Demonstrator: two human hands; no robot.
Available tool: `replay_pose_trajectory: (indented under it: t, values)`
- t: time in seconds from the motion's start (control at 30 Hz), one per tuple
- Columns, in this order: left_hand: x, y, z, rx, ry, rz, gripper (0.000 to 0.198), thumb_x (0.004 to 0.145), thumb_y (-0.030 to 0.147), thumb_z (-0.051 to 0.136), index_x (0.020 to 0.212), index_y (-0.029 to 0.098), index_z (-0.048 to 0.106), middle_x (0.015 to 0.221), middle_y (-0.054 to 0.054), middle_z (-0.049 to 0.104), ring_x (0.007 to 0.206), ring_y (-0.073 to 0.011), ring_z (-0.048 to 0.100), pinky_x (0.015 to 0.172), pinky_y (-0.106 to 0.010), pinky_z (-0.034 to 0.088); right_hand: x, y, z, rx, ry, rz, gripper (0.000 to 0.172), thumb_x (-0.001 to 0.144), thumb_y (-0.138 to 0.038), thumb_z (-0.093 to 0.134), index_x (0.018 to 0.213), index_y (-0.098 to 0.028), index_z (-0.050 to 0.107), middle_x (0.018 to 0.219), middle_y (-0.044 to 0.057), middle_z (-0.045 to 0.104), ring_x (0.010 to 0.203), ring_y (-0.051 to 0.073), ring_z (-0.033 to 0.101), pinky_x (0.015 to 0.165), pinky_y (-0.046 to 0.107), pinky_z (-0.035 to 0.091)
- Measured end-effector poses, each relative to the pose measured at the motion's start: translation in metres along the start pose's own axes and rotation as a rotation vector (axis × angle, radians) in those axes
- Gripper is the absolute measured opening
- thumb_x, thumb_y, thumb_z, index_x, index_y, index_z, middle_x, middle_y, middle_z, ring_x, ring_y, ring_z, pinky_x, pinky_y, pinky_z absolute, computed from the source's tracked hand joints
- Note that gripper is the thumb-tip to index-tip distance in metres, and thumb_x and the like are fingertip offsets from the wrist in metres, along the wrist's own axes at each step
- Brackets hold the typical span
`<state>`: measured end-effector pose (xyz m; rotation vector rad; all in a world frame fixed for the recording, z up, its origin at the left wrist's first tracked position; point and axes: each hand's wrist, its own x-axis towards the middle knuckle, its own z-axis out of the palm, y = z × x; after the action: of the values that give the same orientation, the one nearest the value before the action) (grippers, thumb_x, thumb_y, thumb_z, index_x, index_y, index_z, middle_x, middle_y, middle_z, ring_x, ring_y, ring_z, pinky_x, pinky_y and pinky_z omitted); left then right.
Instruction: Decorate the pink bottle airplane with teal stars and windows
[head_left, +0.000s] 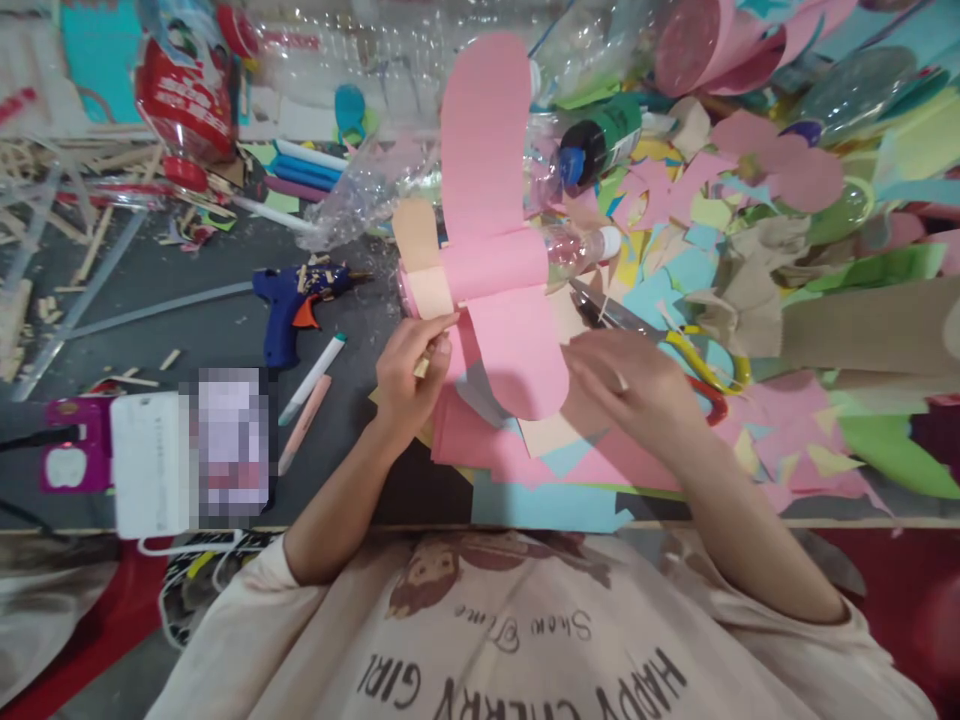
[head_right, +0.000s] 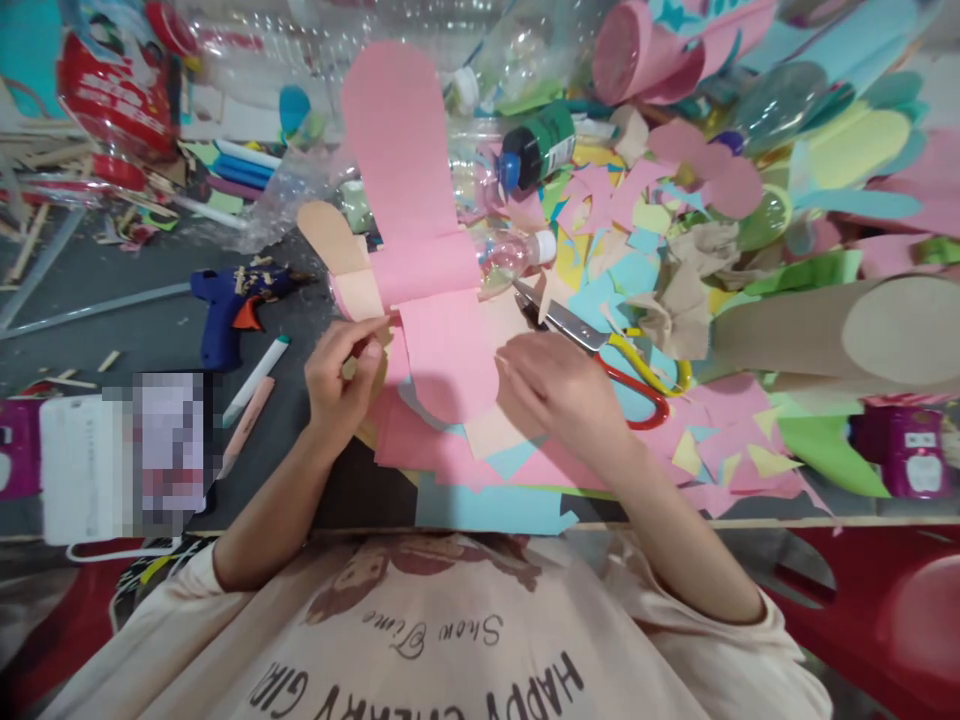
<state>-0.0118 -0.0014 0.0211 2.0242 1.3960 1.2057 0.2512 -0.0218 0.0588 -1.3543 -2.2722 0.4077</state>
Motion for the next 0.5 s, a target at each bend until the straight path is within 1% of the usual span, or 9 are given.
replay_pose_trajectory:
  t: [0.03,0.07,0.1,0.13,0.2,0.27,0.37,0.43,0.5]
  values:
    - [0.0,-0.001,0.001,-0.017,-0.003,-0.015,0.027,0.1,0.026,0.049,0.116,0.018,0.07,0.09,-0.004,0.073,0.077,-0.0125,0.063,0.075,-0.025,0.052,-0.013,-0.002,0.008,-0.01,-0.053,0.001,0.033,0.104,-0.031,0.038,0.117,-0.02,0.066,0.11,0.012,0.074,0.106,0.027,0.071,0.093,0.047,0.057]
    - [0.0,-0.003,0.001,-0.037,-0.007,-0.031,0.029,0.1,0.027,0.05,0.119,0.018,0.069,0.089,-0.003,0.072,0.076,-0.0121,0.062,0.075,-0.024,0.052,-0.023,-0.003,0.017,-0.033,-0.102,0.016,0.04,0.103,-0.04,0.041,0.129,-0.018,0.061,0.127,0.017,0.069,0.12,0.031,0.065,0.1,0.051,0.054]
    - [-0.001,-0.006,0.003,-0.061,-0.011,-0.045,0.031,0.1,0.029,0.05,0.124,0.019,0.067,0.09,-0.003,0.072,0.076,-0.0119,0.063,0.075,-0.024,0.052,-0.032,-0.004,0.025,-0.071,-0.142,0.018,0.061,0.098,-0.056,0.046,0.14,-0.014,0.052,0.143,0.022,0.058,0.135,0.037,0.054,0.107,0.057,0.048]
    - [-0.002,-0.009,0.004,-0.088,-0.016,-0.058,0.034,0.101,0.031,0.049,0.128,0.02,0.065,0.092,-0.004,0.073,0.078,-0.0121,0.064,0.076,-0.024,0.053,-0.039,-0.004,0.033,-0.098,-0.18,0.019,0.08,0.092,-0.067,0.047,0.148,-0.01,0.043,0.152,0.026,0.048,0.144,0.041,0.043,0.112,0.061,0.042]
    - [-0.003,-0.018,0.008,-0.144,-0.04,-0.083,0.041,0.102,0.038,0.048,0.138,0.022,0.057,0.105,-0.006,0.074,0.089,-0.0139,0.067,0.08,-0.026,0.054,-0.049,-0.004,0.046,-0.141,-0.215,0.032,0.092,0.089,-0.073,0.044,0.154,-0.009,0.032,0.158,0.028,0.038,0.15,0.042,0.033,0.116,0.065,0.035]
    - [-0.004,-0.024,0.011,-0.176,-0.072,-0.104,0.049,0.101,0.046,0.046,0.146,0.025,0.049,0.124,-0.01,0.07,0.107,-0.0183,0.068,0.089,-0.03,0.055,-0.055,-0.004,0.052,-0.152,-0.189,0.029,0.086,0.092,-0.069,0.043,0.157,-0.014,0.028,0.157,0.027,0.04,0.15,0.04,0.035,0.116,0.064,0.036]
    - [-0.004,-0.026,0.011,-0.173,-0.112,-0.092,0.055,0.099,0.054,0.049,0.147,0.029,0.047,0.146,-0.011,0.057,0.134,-0.0256,0.056,0.107,-0.04,0.049,-0.062,-0.005,0.047,-0.108,-0.136,0.025,0.065,0.101,-0.048,0.043,0.159,-0.026,0.024,0.157,0.019,0.045,0.147,0.034,0.042,0.114,0.06,0.041]
    - [-0.003,-0.022,0.009,-0.178,-0.11,-0.093,0.05,0.098,0.055,0.05,0.138,0.027,0.055,0.143,-0.011,0.059,0.132,-0.0258,0.057,0.108,-0.041,0.048,-0.065,-0.009,0.038,-0.041,-0.127,0.042,0.059,0.104,-0.031,0.039,0.16,-0.033,0.02,0.156,0.014,0.048,0.145,0.03,0.046,0.112,0.056,0.046]
    - [-0.003,-0.014,0.006,-0.23,-0.094,-0.153,0.042,0.098,0.054,0.05,0.123,0.023,0.064,0.121,-0.01,0.07,0.109,-0.0208,0.068,0.094,-0.034,0.055,-0.066,-0.016,0.029,0.034,-0.12,0.081,0.062,0.103,-0.023,0.037,0.161,-0.037,0.018,0.157,0.012,0.047,0.143,0.028,0.048,0.109,0.053,0.05]
